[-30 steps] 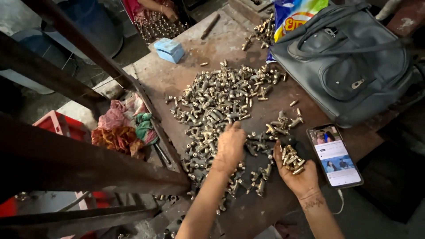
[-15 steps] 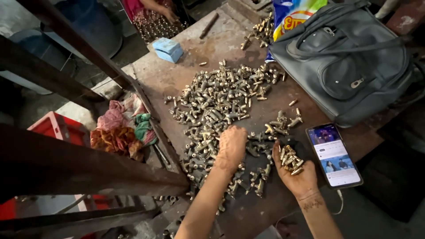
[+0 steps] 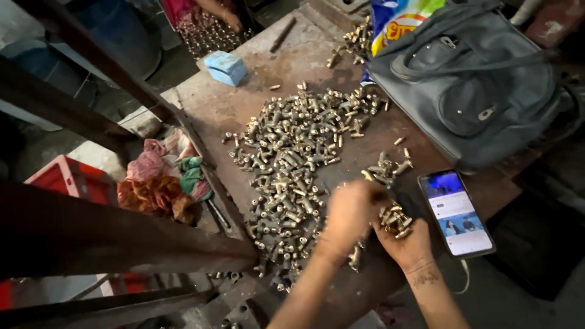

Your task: Processing small brass fittings using a drill press machine and sorting them on a workbench.

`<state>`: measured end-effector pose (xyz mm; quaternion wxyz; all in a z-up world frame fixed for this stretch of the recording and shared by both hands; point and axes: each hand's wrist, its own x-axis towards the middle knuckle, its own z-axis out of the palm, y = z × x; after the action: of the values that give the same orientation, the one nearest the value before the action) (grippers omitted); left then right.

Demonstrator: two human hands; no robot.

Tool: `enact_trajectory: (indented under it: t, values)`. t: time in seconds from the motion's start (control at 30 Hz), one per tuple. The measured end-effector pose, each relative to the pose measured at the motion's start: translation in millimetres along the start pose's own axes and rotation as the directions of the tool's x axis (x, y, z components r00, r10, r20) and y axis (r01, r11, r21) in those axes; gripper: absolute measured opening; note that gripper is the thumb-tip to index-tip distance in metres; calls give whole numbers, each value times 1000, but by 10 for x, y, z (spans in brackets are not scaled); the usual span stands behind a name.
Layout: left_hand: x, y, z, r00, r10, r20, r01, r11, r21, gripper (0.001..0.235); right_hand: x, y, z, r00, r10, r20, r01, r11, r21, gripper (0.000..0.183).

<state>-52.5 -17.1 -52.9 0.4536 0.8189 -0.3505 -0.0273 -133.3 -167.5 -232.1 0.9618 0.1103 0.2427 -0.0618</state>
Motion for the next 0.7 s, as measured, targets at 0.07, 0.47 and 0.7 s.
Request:
enact_trajectory:
  t: [0.07,0.47,0.7]
  values:
    - [-62,109,246,992,-21,126,2,989,150,20,303,-284,-487,899,44,435,-22,998,-56,41]
    - [706,-1195,286,998,-36,47,-5,743,670,17,-183,164,407,996,-90,3,90,995,46,43]
    - [873,-904,86,996,7,86,-64,733,677,12,-174,158,310,986,-118,121,119,993,-4,34]
